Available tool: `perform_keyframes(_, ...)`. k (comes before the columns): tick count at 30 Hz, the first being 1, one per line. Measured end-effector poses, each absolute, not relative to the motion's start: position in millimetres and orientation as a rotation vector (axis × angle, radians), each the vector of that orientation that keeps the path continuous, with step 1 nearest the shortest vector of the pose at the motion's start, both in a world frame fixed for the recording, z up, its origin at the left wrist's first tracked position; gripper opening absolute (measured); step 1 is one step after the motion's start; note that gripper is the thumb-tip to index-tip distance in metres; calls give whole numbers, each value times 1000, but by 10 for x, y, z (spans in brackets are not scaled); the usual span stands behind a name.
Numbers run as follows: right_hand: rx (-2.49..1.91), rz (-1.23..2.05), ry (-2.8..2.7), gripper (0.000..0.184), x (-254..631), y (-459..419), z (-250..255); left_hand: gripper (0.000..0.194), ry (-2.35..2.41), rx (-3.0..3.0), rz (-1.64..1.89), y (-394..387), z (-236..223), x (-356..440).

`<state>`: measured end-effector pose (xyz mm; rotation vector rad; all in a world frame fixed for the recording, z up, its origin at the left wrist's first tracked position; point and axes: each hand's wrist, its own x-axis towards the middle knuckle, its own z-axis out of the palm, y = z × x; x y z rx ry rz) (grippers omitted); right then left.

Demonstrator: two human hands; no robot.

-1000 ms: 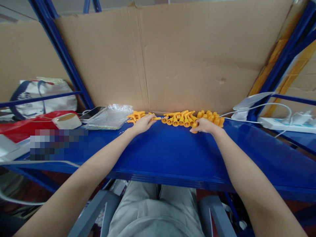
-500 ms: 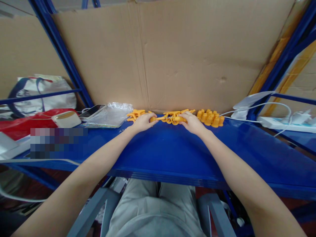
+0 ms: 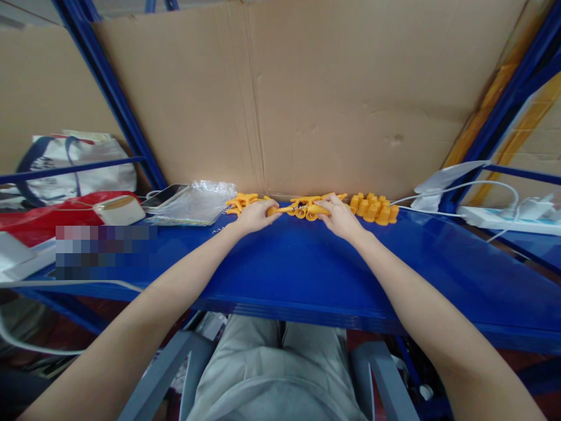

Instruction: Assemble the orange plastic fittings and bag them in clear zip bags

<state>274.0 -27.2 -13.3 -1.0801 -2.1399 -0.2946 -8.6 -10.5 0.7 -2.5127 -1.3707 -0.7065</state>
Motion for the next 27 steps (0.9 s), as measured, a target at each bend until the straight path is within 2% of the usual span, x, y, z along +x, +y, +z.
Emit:
perform_keyframes(19, -952, -244, -2187, 37, 2656, -318, -123, 26, -1326, -2500, -689, -176, 28, -9)
perform_keyframes(27, -992, -235, -2190, 41, 2583, -370, -116, 28, -1232, -2470, -886, -264, 51, 74)
